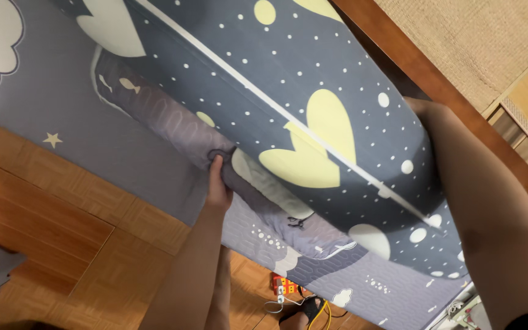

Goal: The person folds a long pillow and places it on a mattress, then coils a power cord and places it on a nearby shelf. They then lift and reposition the mattress on the floor before placing the pillow back on top.

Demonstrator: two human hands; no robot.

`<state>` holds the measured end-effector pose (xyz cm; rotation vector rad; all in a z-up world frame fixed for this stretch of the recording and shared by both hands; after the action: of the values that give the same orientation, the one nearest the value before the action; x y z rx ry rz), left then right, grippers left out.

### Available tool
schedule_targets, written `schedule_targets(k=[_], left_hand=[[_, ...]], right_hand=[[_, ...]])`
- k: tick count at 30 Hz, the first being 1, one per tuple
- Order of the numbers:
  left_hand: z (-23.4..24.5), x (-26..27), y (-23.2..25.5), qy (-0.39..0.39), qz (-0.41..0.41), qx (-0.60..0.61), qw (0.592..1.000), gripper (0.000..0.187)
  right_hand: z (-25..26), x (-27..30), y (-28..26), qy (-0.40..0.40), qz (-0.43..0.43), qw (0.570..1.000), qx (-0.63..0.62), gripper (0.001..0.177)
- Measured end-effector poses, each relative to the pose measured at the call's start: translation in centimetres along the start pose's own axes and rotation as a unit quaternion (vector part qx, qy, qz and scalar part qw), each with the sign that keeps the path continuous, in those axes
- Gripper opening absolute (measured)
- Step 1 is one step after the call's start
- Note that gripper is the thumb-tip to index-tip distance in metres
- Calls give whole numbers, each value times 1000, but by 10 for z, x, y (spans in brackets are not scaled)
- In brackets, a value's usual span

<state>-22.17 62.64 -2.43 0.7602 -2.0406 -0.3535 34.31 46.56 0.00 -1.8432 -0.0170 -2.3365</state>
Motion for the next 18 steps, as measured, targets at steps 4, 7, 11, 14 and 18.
schedule_targets(k=[4, 7, 11, 14, 18], left_hand=[[8, 11, 16, -20, 32, -2, 999, 79], [25, 15, 27, -24, 55, 11, 998, 78], [42, 18, 28, -7, 93, -25, 995, 68], [42, 20, 42, -35, 66, -33, 997, 58], [48, 51, 45, -14, 85, -41, 995, 53]], right_hand=[[-29, -13, 1, 55, -3, 994, 99, 65], [-101, 1, -12, -53, 123, 991, -29, 64], [-129, 51, -18, -81, 122, 988, -50, 67], [-138, 84, -36, -74, 115, 990, -20, 69], [-163, 129, -37, -64, 200, 973, -94, 74]])
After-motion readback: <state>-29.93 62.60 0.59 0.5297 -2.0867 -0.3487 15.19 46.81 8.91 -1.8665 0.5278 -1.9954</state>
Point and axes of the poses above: each hand's wrist, its own x-axis away from the middle knuckle, its own z-axis out of the back of the hand, y = z × x, the point moved 8 cm from there along -x, towards the middle knuckle, and after that the axes turned 7 degrees about -z, right-handed, at the moved point
